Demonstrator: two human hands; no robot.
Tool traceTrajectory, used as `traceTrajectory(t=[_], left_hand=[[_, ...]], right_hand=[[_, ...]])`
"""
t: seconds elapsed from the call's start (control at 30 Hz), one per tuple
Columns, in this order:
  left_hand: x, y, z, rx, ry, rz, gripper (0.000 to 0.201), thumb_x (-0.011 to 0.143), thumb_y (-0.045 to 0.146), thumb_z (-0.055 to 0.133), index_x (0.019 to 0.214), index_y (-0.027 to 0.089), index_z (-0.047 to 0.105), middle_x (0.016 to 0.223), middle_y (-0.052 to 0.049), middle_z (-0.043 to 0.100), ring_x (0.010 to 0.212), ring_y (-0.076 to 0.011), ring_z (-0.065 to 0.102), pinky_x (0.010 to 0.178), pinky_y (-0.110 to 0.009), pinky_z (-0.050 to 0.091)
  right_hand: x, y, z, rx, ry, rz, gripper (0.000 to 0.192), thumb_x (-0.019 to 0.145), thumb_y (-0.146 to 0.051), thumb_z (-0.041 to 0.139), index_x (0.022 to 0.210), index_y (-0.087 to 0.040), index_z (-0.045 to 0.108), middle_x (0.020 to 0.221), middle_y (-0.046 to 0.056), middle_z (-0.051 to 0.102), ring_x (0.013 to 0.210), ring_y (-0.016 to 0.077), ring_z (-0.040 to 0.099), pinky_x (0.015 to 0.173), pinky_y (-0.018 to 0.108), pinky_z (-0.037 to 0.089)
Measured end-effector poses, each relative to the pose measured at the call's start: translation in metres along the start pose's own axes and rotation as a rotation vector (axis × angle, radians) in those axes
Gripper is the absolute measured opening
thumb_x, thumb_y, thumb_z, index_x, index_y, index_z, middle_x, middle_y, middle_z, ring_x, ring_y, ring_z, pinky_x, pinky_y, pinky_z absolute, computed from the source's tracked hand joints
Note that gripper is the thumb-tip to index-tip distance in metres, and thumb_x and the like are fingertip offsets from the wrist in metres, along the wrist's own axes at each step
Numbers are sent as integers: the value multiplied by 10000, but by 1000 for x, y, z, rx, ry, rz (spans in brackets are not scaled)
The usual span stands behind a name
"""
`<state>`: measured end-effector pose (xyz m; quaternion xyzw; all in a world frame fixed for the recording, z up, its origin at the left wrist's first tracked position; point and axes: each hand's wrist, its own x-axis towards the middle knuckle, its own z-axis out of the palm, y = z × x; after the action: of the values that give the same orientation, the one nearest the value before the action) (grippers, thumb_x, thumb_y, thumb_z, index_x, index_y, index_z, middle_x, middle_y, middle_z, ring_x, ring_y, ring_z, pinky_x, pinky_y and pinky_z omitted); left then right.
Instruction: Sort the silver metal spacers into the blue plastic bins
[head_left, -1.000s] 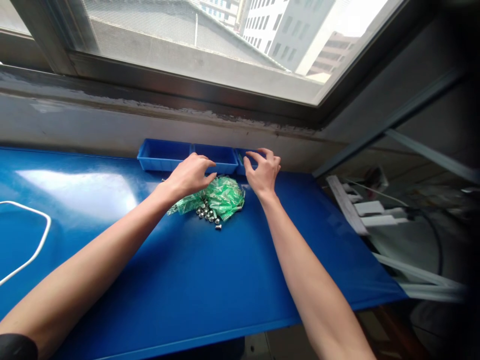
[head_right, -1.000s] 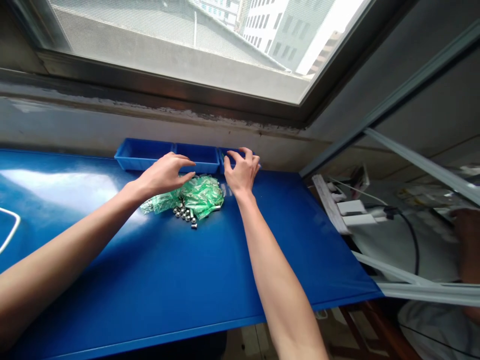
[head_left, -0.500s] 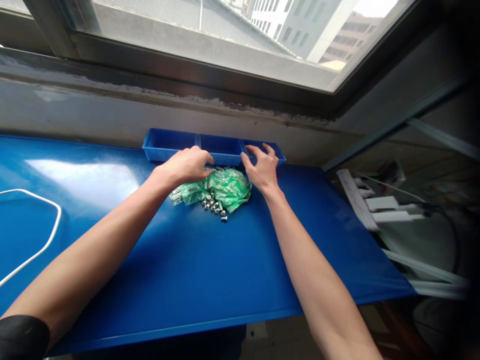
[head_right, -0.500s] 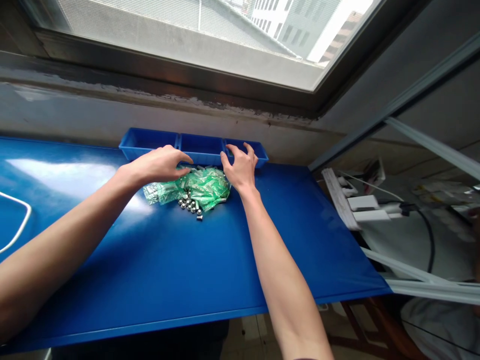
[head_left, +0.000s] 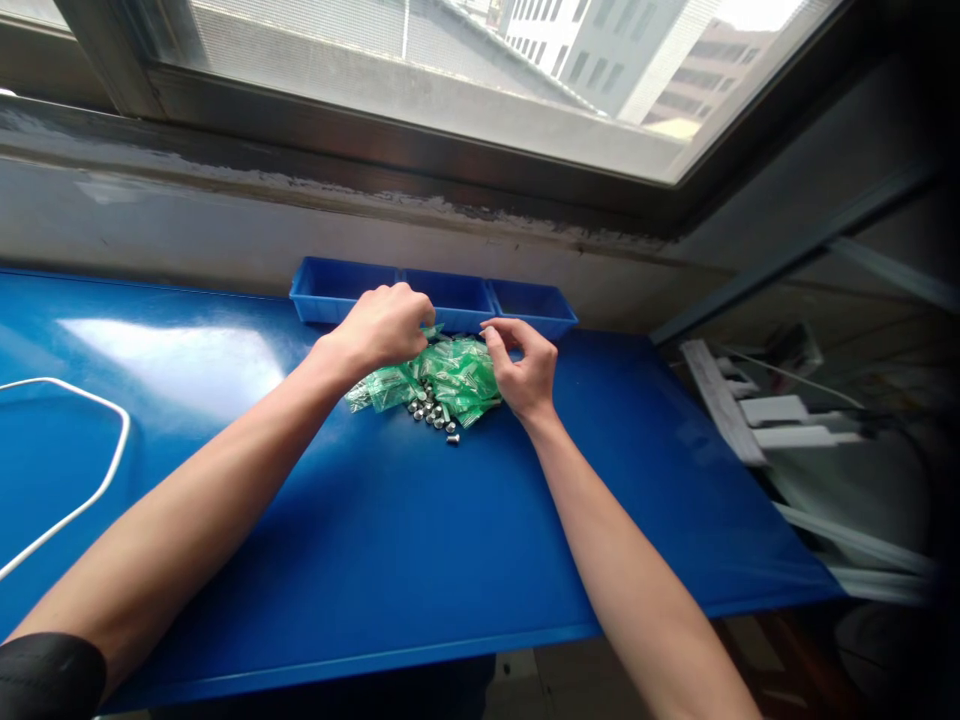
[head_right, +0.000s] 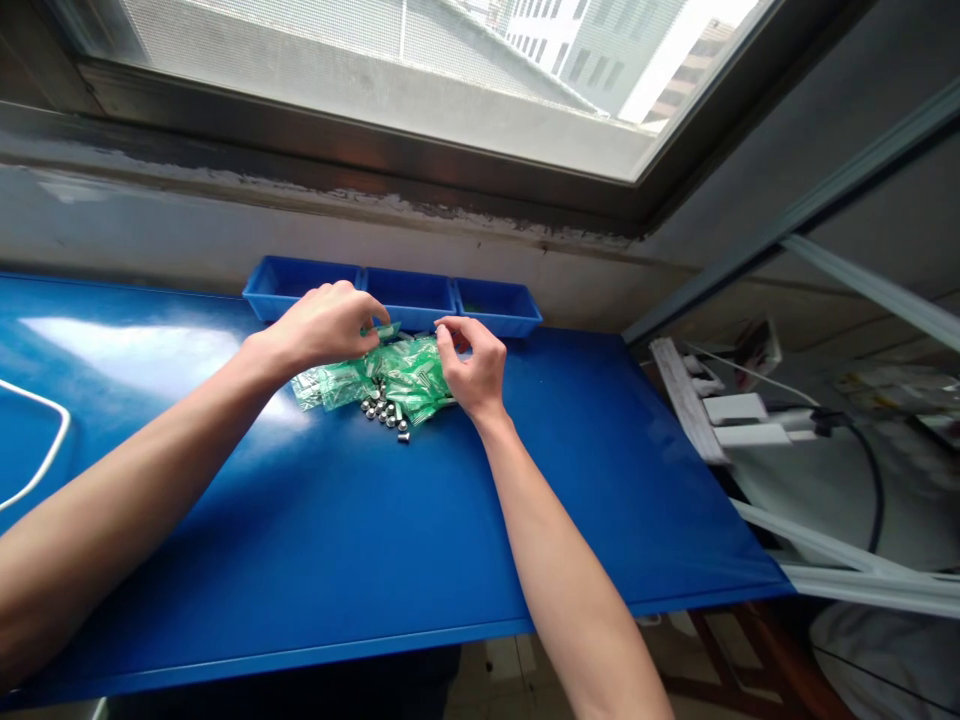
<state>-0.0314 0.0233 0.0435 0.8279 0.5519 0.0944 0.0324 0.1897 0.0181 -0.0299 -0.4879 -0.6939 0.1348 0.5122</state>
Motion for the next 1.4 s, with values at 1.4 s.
traceTrajectory(t=[1.4], left_hand=[[7,2,27,-447,-54,370,490,902,486,755,1247,141,807,1262,-130,794,1155,-316,762,1048,-403,567]], right_hand=[[28,57,-22,410,-25,302,508,796,-416,846,1268,-266,733,1230,84,809,863,211,765,633,305,603]])
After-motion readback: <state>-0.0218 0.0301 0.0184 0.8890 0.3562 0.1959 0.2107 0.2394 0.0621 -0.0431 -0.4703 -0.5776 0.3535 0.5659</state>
